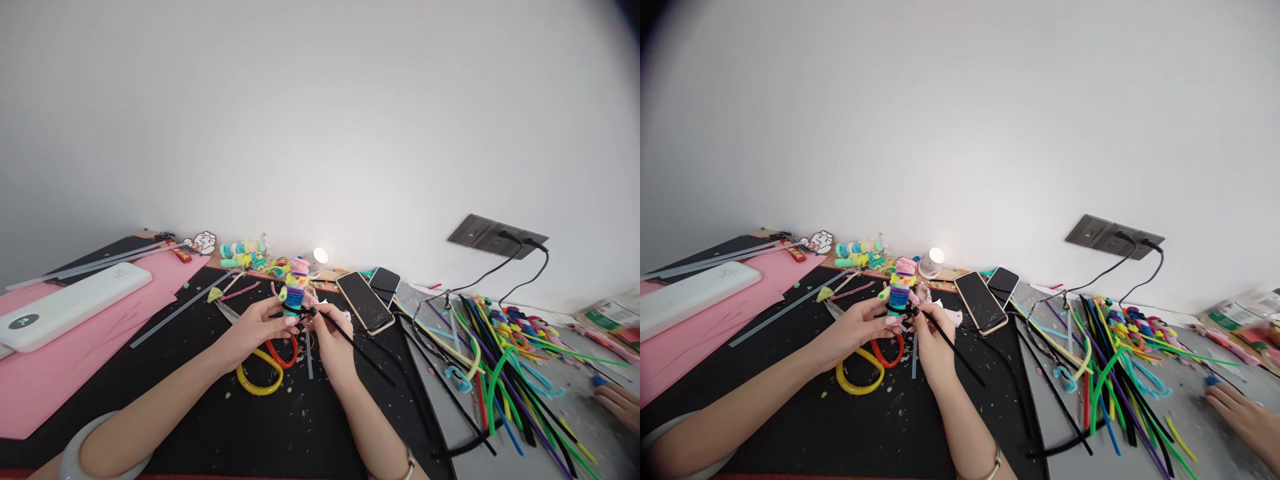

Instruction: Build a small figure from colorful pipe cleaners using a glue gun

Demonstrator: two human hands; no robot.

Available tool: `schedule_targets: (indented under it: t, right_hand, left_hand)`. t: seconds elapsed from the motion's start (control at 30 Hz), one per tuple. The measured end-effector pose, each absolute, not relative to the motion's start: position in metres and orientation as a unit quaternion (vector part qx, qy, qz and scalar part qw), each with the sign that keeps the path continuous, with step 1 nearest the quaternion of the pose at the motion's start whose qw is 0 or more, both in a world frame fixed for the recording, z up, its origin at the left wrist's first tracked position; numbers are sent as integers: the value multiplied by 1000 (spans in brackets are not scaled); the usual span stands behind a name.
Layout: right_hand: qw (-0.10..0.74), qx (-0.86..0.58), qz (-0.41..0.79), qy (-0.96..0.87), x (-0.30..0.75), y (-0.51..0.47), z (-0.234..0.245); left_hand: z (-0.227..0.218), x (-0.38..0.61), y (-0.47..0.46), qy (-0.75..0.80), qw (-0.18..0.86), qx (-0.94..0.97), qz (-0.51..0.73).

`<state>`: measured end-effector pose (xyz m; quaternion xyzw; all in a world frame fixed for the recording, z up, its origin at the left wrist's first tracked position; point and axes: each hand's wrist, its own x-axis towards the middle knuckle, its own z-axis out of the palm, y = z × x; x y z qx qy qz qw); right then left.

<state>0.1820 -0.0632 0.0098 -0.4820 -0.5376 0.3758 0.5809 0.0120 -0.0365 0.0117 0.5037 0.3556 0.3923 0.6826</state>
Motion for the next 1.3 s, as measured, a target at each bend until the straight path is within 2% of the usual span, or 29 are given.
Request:
schedule_targets:
  t: [0.5, 0.77, 1.1, 1.3]
  right_hand:
    - [582, -452, 384, -556, 179, -63, 9]
    - [544, -471, 221, -658, 187, -61, 4]
    - [564, -470, 147, -663, 185, -64, 6]
    - [551, -455, 119, -689, 184, -65, 7]
  left_hand:
    - [10, 12, -35, 353, 718, 431, 417]
    - [3, 10, -34, 325, 755, 421, 384]
    - [7, 10, -37, 288, 792, 404, 356]
    - [6, 13, -36, 306, 770, 417, 374]
